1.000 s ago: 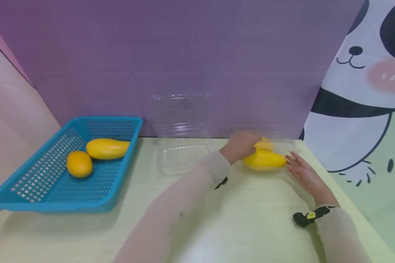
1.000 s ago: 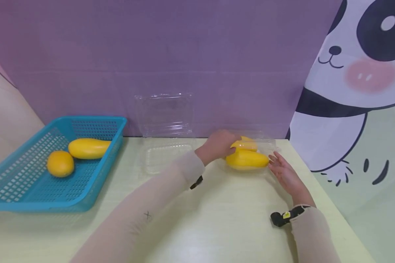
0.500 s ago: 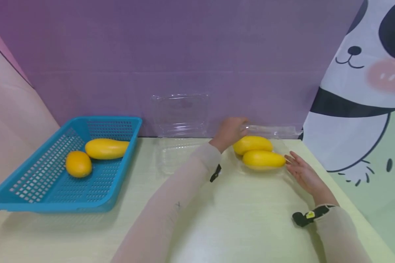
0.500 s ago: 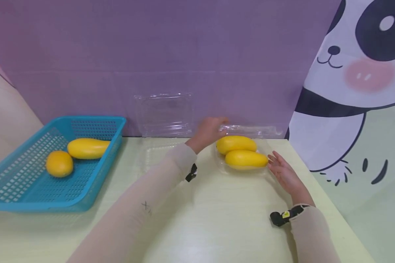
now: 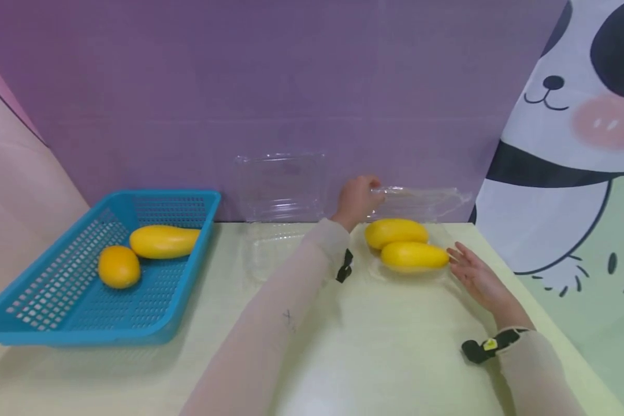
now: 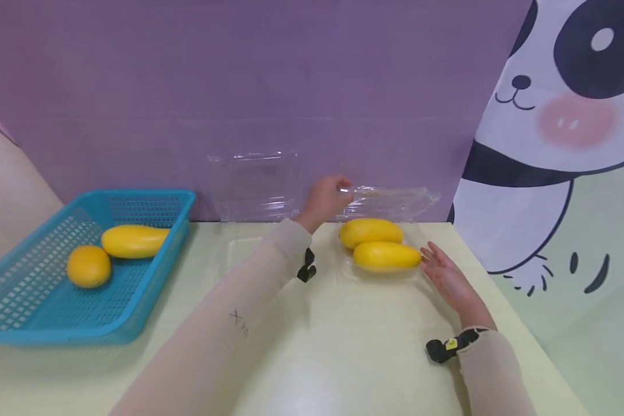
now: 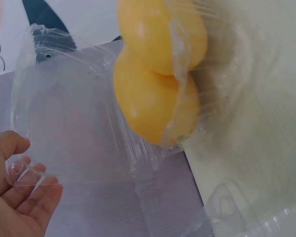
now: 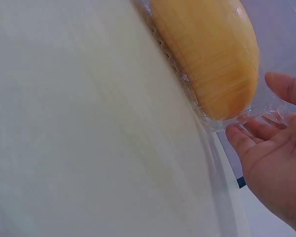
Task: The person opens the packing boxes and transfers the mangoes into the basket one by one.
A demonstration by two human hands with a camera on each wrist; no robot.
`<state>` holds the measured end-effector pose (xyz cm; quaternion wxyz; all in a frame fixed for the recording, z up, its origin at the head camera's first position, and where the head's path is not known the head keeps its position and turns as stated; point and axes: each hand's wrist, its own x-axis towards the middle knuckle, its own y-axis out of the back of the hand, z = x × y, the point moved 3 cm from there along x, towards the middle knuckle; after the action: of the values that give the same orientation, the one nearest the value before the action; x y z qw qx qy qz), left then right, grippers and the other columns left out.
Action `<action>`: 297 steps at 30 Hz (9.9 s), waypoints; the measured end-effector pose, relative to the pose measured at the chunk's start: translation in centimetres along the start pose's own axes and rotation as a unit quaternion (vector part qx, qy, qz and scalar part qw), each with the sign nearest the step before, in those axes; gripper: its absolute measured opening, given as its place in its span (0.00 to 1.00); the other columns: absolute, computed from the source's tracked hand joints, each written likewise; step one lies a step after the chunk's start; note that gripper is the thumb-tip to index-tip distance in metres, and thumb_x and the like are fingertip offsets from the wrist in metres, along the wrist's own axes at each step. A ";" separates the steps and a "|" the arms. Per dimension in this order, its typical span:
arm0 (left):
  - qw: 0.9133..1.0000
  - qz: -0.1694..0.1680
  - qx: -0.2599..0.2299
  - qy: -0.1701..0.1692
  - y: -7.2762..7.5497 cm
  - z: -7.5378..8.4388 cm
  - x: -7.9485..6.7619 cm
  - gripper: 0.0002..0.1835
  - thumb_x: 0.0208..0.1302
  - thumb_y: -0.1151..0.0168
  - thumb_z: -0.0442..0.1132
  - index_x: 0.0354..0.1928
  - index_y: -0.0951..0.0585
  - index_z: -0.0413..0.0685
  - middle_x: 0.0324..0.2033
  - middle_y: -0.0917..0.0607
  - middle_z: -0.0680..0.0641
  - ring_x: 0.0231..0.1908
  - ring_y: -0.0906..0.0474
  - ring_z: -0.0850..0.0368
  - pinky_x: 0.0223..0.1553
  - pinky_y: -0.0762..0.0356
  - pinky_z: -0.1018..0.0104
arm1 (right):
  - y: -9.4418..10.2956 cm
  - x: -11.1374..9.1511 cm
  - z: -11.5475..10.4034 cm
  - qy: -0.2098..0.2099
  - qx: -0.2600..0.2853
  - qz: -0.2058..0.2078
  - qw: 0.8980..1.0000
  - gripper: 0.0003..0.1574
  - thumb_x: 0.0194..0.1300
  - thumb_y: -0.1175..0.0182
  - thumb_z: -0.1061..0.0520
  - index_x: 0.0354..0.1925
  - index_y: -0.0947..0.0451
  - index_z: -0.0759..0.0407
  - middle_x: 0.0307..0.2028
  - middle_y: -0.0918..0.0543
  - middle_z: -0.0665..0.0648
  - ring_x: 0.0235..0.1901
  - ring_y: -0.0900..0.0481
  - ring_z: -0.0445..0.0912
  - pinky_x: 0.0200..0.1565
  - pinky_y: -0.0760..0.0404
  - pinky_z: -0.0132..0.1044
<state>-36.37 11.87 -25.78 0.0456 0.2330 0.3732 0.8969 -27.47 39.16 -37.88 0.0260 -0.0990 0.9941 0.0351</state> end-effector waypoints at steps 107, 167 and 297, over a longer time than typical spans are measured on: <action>0.978 -0.150 0.137 -0.053 -3.7 -0.4 -1.4 0.21 0.66 0.42 0.47 0.58 0.24 0.49 0.55 0.19 0.52 0.55 0.24 0.58 0.57 0.26 0.66 | -0.8 -0.2 -0.3 -0.001 0.005 0.002 1.000 0.45 0.74 0.60 0.60 0.71 0.81 0.59 0.71 0.76 0.68 0.72 0.72 0.58 0.72 0.59 0.38; 0.881 -0.360 0.290 -0.103 -9.9 4.2 -4.4 0.31 0.59 0.35 0.47 0.64 0.34 0.61 0.53 0.24 0.60 0.46 0.29 0.65 0.55 0.30 0.75 | -0.6 0.0 0.3 0.006 -0.011 -0.006 1.000 0.43 0.74 0.63 0.61 0.71 0.81 0.60 0.71 0.75 0.70 0.72 0.71 0.59 0.73 0.58 0.35; 0.948 -0.164 0.234 -0.143 16.6 -9.2 -10.9 0.35 0.50 0.34 0.45 0.63 0.30 0.49 0.47 0.19 0.50 0.38 0.29 0.54 0.37 0.27 0.60 | -1.5 0.2 -0.6 -0.007 -0.019 -0.005 1.000 0.44 0.75 0.63 0.57 0.70 0.83 0.61 0.71 0.76 0.68 0.71 0.74 0.61 0.72 0.65 0.41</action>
<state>-29.32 -8.73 -24.14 0.1886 0.2983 0.5948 0.7222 -27.39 37.61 -37.36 0.0313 -0.1039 0.9926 0.0541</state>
